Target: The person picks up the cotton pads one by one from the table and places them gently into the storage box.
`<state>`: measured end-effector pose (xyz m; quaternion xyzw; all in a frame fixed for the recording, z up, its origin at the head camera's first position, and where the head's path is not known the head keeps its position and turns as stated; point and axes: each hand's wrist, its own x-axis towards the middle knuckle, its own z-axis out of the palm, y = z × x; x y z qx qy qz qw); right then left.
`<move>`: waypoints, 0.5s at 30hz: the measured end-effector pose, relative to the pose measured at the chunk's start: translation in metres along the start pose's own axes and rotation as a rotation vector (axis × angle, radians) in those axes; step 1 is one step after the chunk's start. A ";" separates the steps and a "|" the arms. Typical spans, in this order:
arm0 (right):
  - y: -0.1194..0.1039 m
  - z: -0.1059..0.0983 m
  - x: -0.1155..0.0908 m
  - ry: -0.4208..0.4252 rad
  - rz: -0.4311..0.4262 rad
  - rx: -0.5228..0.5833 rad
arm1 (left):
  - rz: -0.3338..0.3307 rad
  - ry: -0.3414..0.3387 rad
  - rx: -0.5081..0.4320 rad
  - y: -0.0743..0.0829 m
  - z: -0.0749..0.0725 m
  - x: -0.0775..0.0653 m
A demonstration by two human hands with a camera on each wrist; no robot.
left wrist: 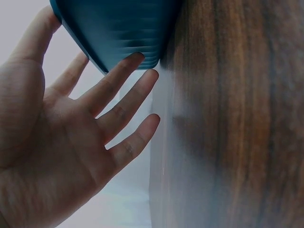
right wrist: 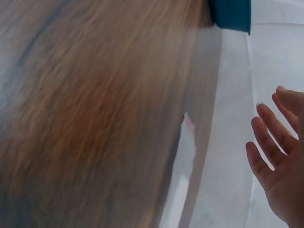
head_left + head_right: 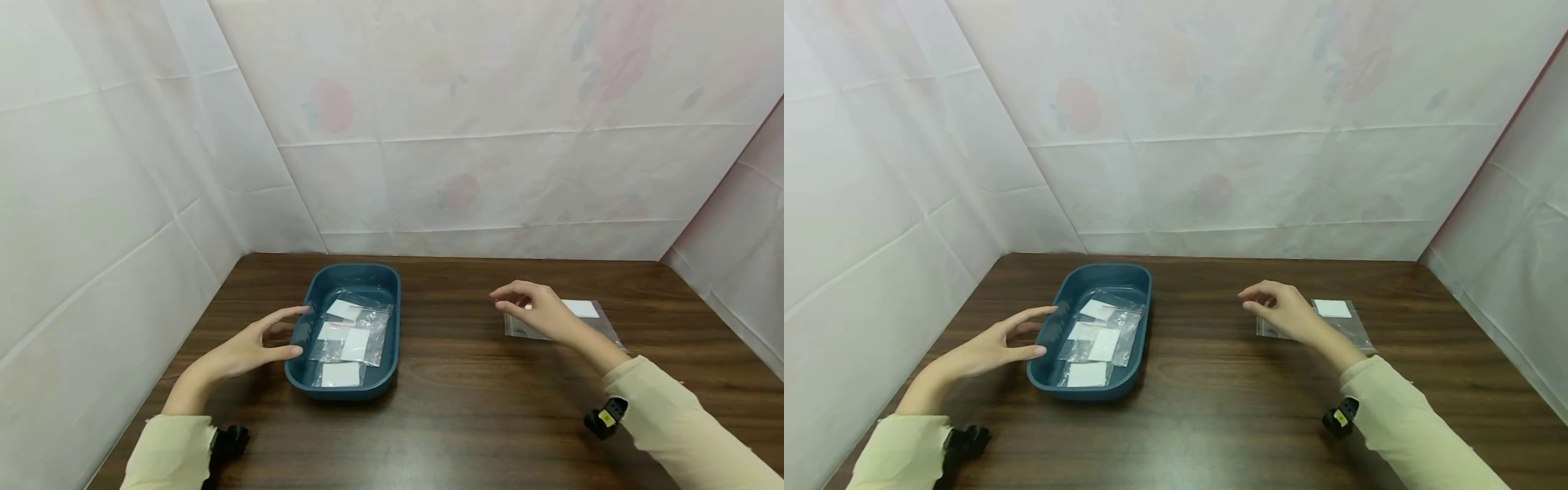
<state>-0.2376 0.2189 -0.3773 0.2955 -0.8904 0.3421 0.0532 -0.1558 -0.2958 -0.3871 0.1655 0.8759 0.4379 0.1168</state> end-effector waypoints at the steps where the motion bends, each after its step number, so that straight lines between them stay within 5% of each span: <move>1: 0.002 0.000 -0.001 -0.008 0.003 -0.003 | 0.001 0.001 -0.001 0.000 0.000 0.000; 15: 0.027 -0.005 -0.005 -0.131 0.056 0.015 | 0.004 0.005 -0.004 0.001 0.001 0.001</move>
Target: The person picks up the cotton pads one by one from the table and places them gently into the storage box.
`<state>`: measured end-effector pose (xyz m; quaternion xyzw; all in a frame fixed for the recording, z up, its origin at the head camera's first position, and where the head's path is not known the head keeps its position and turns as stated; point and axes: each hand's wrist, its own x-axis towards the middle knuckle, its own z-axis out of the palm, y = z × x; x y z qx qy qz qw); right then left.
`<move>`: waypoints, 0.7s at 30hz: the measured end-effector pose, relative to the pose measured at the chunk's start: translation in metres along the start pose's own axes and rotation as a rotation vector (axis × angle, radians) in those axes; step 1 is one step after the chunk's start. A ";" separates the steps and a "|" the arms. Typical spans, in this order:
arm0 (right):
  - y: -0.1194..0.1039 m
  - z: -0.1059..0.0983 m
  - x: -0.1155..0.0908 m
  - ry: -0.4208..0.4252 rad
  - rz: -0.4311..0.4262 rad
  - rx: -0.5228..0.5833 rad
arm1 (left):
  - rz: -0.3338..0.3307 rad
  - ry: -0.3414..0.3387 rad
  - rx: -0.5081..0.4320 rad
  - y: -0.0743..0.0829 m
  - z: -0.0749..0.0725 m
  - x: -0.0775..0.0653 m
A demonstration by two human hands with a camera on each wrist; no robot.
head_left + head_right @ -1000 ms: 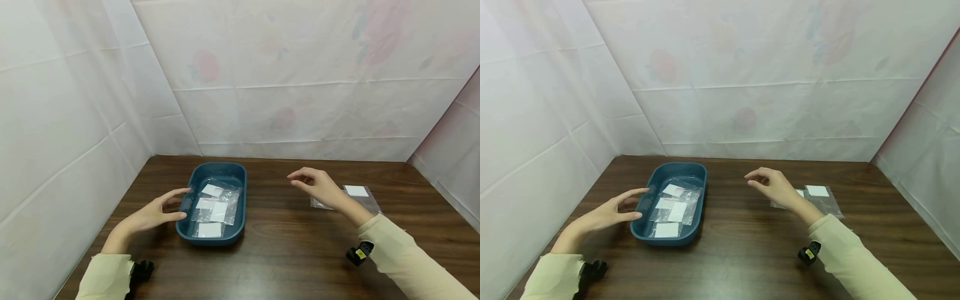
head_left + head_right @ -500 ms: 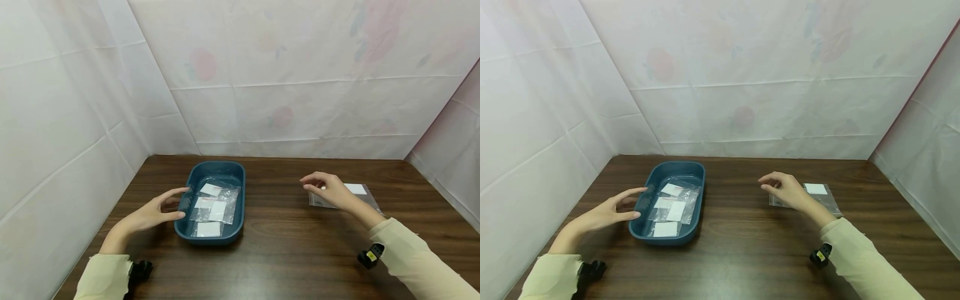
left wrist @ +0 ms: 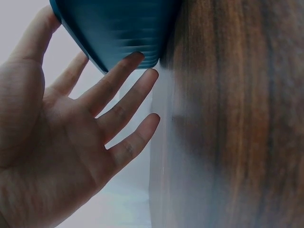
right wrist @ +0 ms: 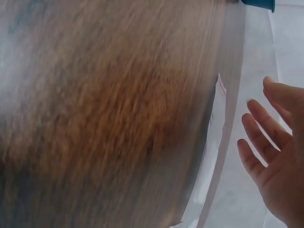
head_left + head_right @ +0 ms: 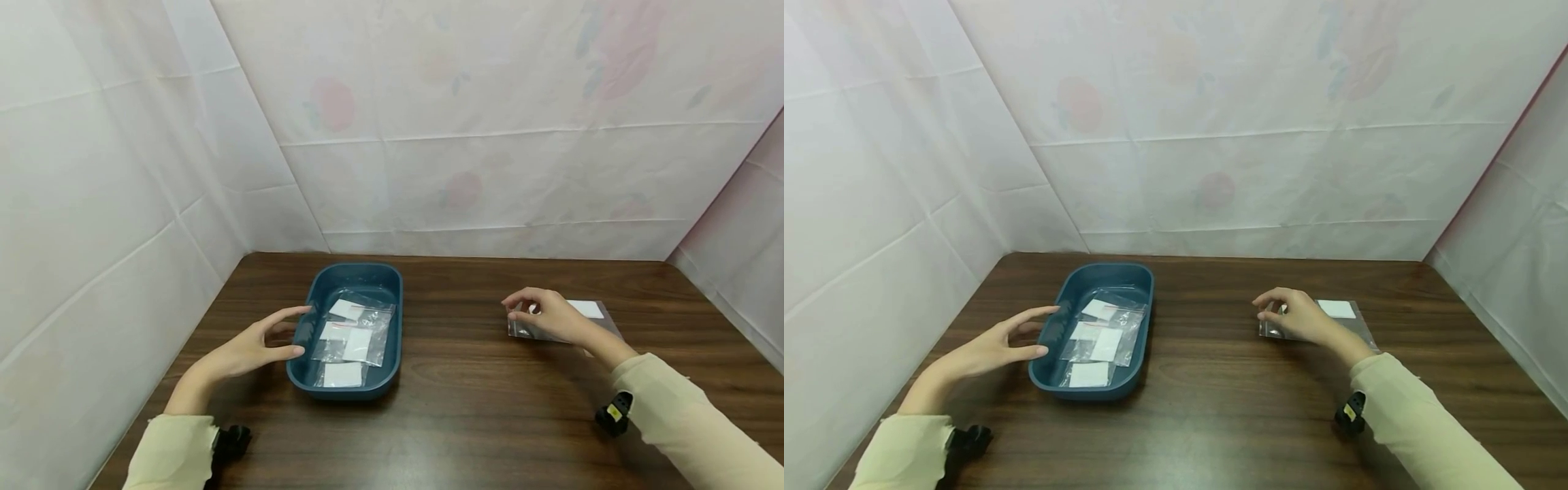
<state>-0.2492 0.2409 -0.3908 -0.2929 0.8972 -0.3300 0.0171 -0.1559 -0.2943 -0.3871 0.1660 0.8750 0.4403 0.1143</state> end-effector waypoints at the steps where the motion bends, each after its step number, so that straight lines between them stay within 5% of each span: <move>1: 0.001 0.000 0.000 -0.006 0.004 0.003 | 0.002 0.000 -0.001 0.000 0.000 0.000; 12: 0.019 -0.001 0.002 -0.083 0.024 -0.061 | -0.020 -0.009 -0.009 0.000 -0.001 0.000; 21: 0.026 -0.001 0.005 -0.152 0.022 -0.012 | -0.030 -0.010 -0.010 0.000 -0.001 -0.001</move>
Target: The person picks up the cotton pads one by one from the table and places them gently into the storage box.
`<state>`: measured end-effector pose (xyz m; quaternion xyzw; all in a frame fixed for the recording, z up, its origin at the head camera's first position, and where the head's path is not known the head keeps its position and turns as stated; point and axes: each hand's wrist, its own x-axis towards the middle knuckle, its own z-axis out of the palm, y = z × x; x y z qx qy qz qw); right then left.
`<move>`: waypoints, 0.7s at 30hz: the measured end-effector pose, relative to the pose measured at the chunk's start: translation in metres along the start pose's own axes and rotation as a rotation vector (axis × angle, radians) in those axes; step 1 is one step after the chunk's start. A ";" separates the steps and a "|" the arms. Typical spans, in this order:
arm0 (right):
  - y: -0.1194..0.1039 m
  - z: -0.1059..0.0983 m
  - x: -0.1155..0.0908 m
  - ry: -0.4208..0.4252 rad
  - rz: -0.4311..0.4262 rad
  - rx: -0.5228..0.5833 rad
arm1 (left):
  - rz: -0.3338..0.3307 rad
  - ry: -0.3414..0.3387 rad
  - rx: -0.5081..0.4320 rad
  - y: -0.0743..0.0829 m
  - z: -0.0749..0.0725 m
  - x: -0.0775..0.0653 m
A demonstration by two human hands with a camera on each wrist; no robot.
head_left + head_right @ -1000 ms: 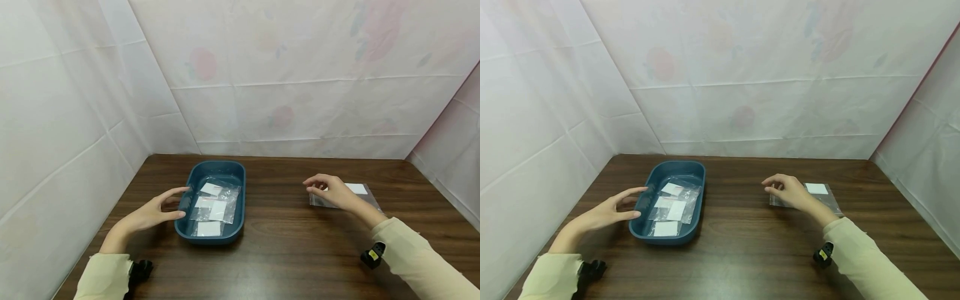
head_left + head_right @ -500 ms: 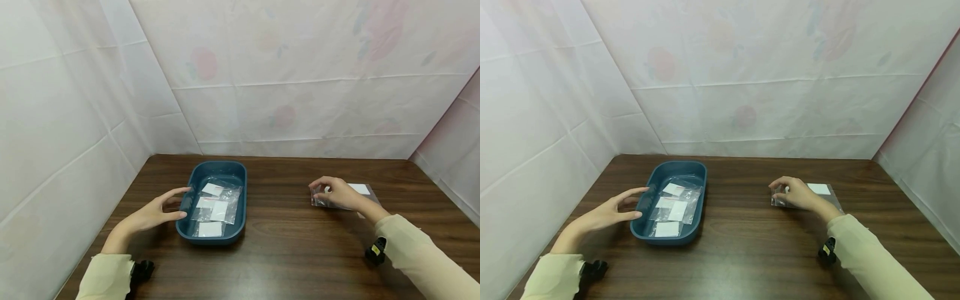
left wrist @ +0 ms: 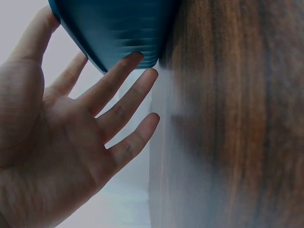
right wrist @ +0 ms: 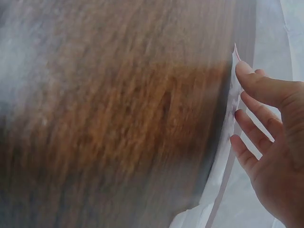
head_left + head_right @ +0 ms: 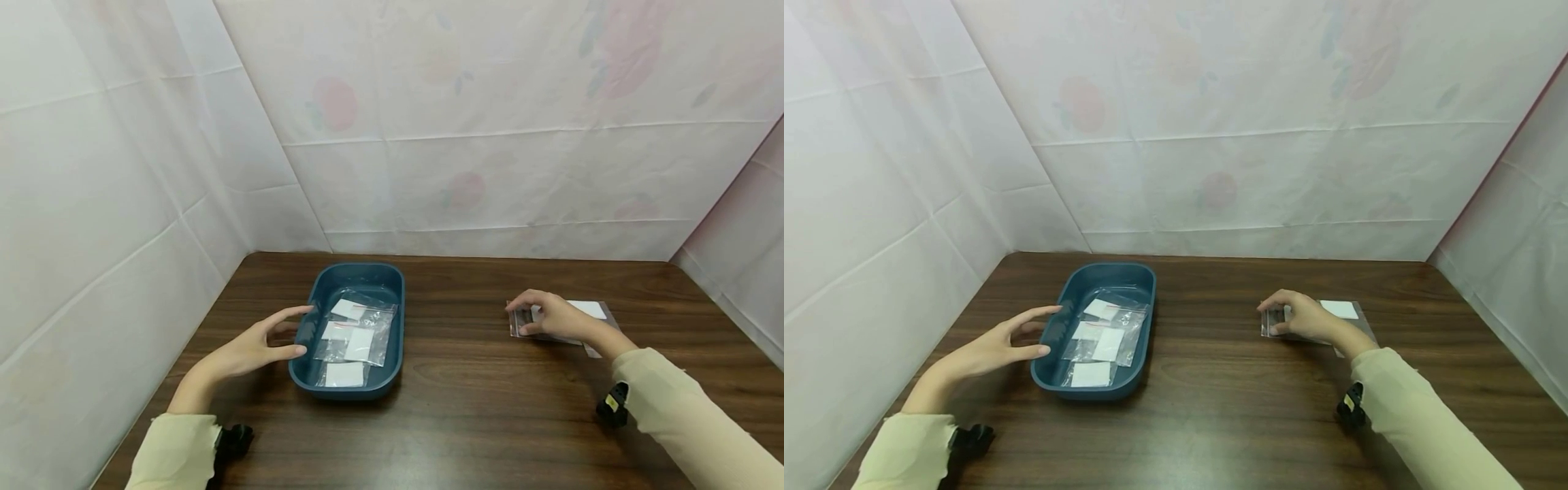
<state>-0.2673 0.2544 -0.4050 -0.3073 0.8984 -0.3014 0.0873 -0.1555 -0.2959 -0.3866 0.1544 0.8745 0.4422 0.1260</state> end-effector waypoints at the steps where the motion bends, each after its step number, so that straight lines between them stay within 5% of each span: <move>1: 0.000 0.001 0.001 -0.005 -0.003 0.001 | -0.001 0.001 0.001 0.000 0.000 0.000; 21: 0.001 0.008 0.009 0.008 -0.038 -0.128 | -0.005 -0.001 0.004 0.001 0.000 0.000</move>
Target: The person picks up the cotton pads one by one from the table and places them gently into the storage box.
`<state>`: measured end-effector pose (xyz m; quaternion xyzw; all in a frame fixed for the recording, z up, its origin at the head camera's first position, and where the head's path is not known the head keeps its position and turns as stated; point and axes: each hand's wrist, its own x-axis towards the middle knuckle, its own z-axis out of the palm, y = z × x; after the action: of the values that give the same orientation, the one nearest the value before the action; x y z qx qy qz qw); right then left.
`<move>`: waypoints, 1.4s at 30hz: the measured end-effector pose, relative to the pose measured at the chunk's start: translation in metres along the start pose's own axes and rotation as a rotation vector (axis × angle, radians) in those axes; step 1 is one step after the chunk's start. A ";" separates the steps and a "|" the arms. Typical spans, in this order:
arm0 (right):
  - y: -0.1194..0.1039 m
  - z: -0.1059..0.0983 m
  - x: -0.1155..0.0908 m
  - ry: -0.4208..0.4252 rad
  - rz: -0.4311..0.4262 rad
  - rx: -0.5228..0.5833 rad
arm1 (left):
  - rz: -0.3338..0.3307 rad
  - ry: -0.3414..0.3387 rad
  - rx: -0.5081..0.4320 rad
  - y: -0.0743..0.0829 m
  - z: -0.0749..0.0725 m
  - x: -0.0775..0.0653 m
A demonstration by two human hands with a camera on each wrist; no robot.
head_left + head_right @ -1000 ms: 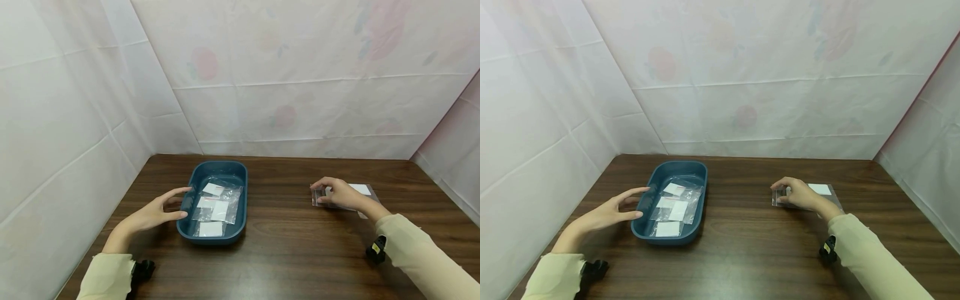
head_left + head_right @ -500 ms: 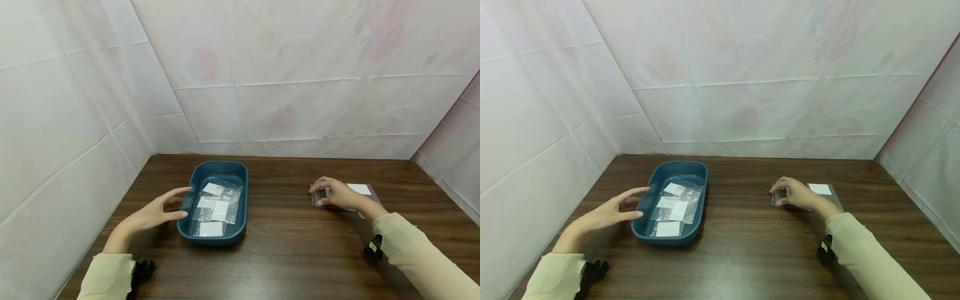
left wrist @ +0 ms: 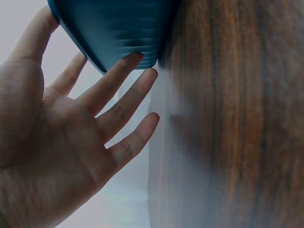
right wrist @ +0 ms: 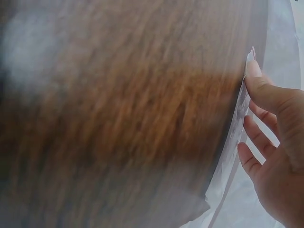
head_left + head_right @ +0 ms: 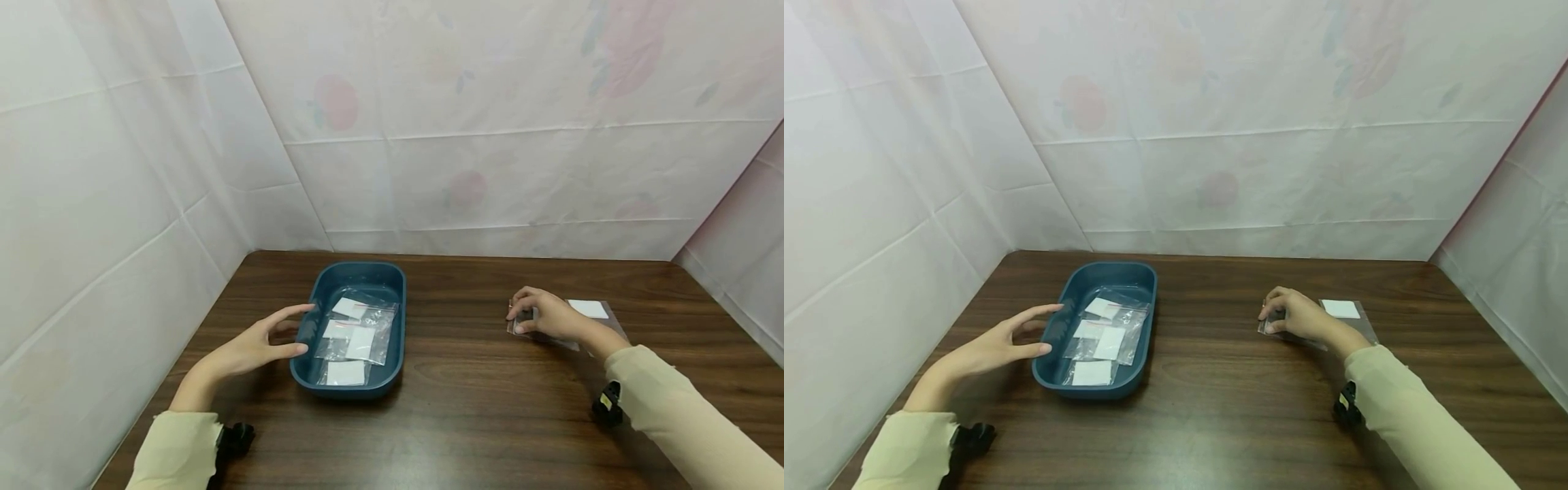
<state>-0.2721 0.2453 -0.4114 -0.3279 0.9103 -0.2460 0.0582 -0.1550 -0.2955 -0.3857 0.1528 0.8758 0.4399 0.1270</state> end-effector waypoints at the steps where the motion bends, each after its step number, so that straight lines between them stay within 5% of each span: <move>1: 0.000 0.000 0.001 0.003 0.004 -0.001 | 0.002 0.000 0.001 0.000 0.000 0.000; 16: -0.003 -0.003 0.007 0.030 0.017 0.028 | 0.011 -0.002 -0.006 -0.001 0.000 0.002; 31: -0.022 -0.021 0.009 0.170 0.052 0.068 | 0.024 -0.007 -0.012 -0.004 0.001 0.002; 42: -0.047 -0.031 0.012 0.250 -0.024 0.078 | 0.016 -0.004 0.001 -0.005 0.000 0.002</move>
<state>-0.2631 0.2191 -0.3612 -0.3029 0.8963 -0.3207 -0.0460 -0.1574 -0.2974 -0.3898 0.1605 0.8744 0.4404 0.1251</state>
